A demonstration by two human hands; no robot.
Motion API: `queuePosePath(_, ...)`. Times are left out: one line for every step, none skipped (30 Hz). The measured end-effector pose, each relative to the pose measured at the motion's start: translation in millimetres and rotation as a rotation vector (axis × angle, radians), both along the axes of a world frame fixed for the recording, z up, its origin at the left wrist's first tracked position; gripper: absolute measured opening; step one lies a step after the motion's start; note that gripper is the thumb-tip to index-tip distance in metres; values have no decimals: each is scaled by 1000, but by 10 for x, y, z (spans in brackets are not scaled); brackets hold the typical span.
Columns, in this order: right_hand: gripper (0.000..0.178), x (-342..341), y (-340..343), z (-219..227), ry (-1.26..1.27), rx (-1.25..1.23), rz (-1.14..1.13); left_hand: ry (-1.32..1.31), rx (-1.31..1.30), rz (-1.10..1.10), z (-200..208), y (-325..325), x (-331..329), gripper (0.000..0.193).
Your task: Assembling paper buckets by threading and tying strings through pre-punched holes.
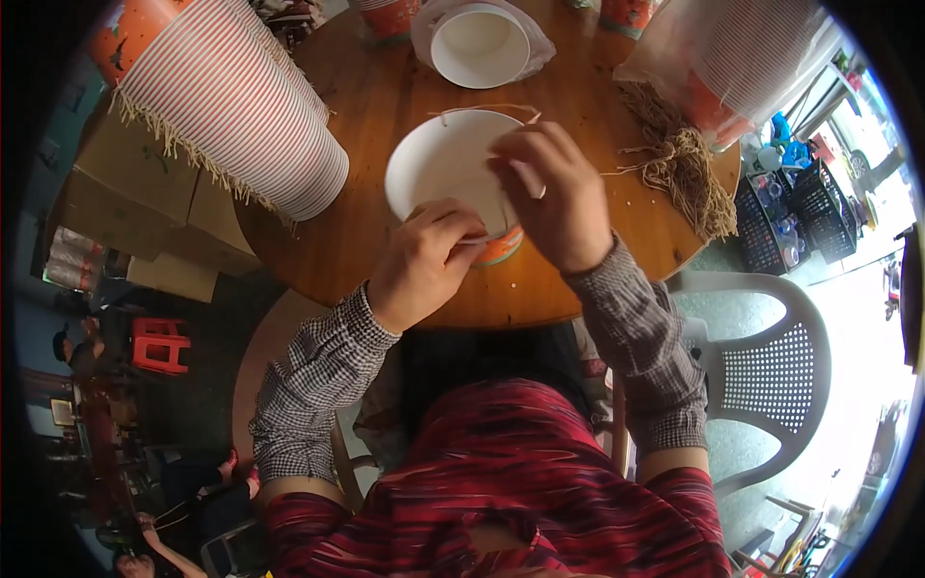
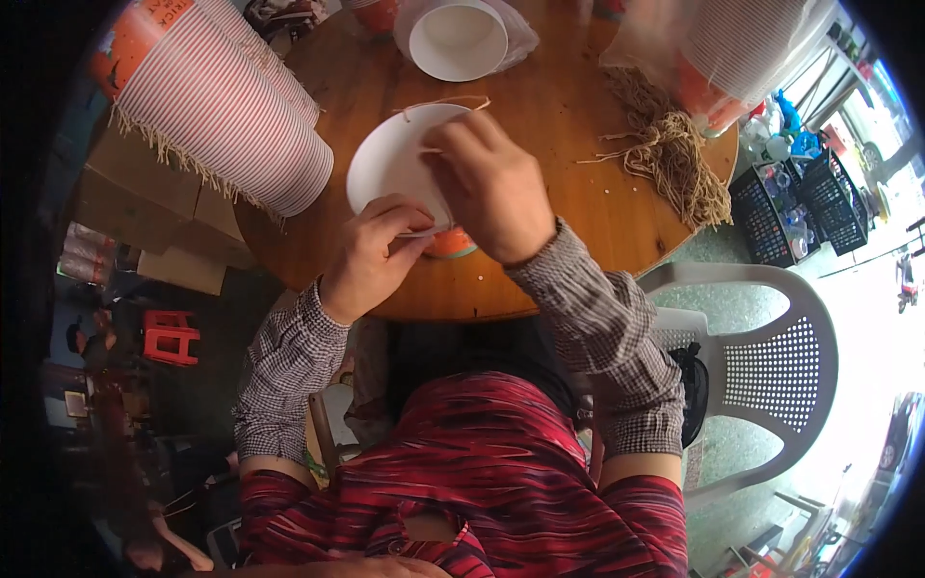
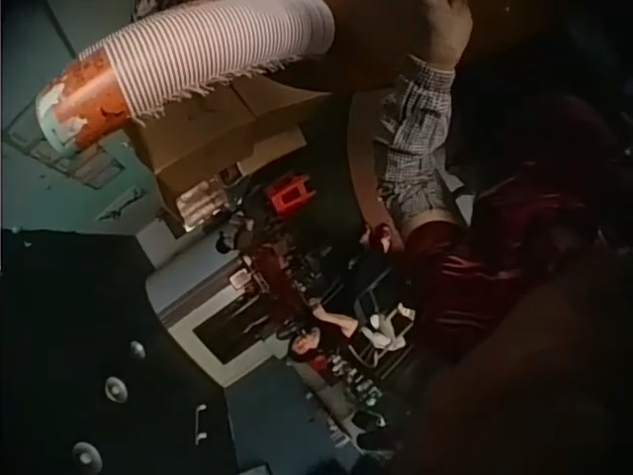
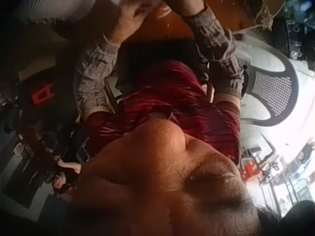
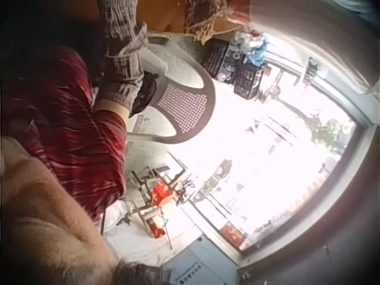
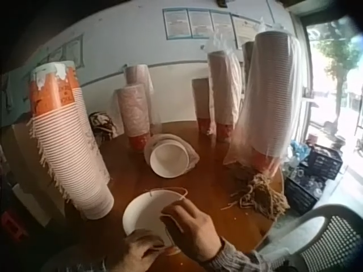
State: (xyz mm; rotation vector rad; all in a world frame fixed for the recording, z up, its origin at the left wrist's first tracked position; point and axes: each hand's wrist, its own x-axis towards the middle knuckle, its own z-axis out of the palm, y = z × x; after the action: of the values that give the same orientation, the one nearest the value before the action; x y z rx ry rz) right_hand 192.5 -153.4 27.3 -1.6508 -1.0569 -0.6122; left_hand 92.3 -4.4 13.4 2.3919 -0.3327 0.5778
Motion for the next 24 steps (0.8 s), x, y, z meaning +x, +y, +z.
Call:
queuePosePath(14,30,98,-32,-30,-70,39,-33,10,-56,18,8,7,8)
queuePosePath(14,73,186,-73,-63,-140,77,-69,20,-113,41,17,22,8)
queuePosePath(14,95,243,-106,-15,-212,76,-75,16,-112,51,20,27,8)
queuePosePath(14,121,248,-125,-20,-217,75,-6,-90,-122,56,19,25,8)
queuePosePath(14,122,265,-129,64,-199,102,65,-196,-120,61,39,2,9)
queuePosePath(13,126,275,-130,148,-182,127,62,-201,-111,85,64,-4,9)
queuePosePath(13,137,275,-112,171,-144,128,132,-237,-93,116,89,1,7)
queuePosePath(13,153,266,-123,170,-152,131,202,-274,-79,128,115,8,6)
queuePosePath(13,175,252,-140,336,-129,212,129,-260,-44,119,157,40,5)
queuePosePath(13,195,233,-151,503,-105,290,56,-244,-9,106,203,90,5)
queuePosePath(15,193,211,-78,653,-100,388,25,-361,-6,63,245,154,9)
queuePosePath(15,206,213,-64,651,-107,390,22,-366,-2,33,272,208,9)
queuePosePath(16,218,221,-55,660,-166,405,-79,-367,26,11,291,256,11)
queuePosePath(17,236,225,-45,668,-223,414,-181,-366,49,-10,298,310,14)
queuePosePath(17,241,239,-53,666,-228,413,-184,-370,49,-35,306,348,14)
queuePosePath(17,240,256,-74,615,-220,424,-275,-307,64,-58,314,380,15)
queuePosePath(17,236,270,-90,565,-212,437,-365,-243,80,-86,318,401,16)
queuePosePath(17,239,282,-85,564,-215,438,-366,-246,82,-107,321,423,16)
queuePosePath(17,243,293,-77,586,-228,419,-392,-254,100,-125,324,445,16)
queuePosePath(17,247,305,-67,606,-239,399,-418,-262,117,-138,331,466,17)
queuePosePath(17,249,320,-62,605,-239,400,-419,-262,118,-150,340,483,17)
queuePosePath(16,250,335,-56,627,-267,418,-439,-285,127,-162,348,499,17)
queuePosePath(16,244,351,-48,648,-295,436,-459,-308,136,-174,358,512,17)
queuePosePath(16,231,365,-24,647,-295,436,-460,-307,136,-189,382,528,17)
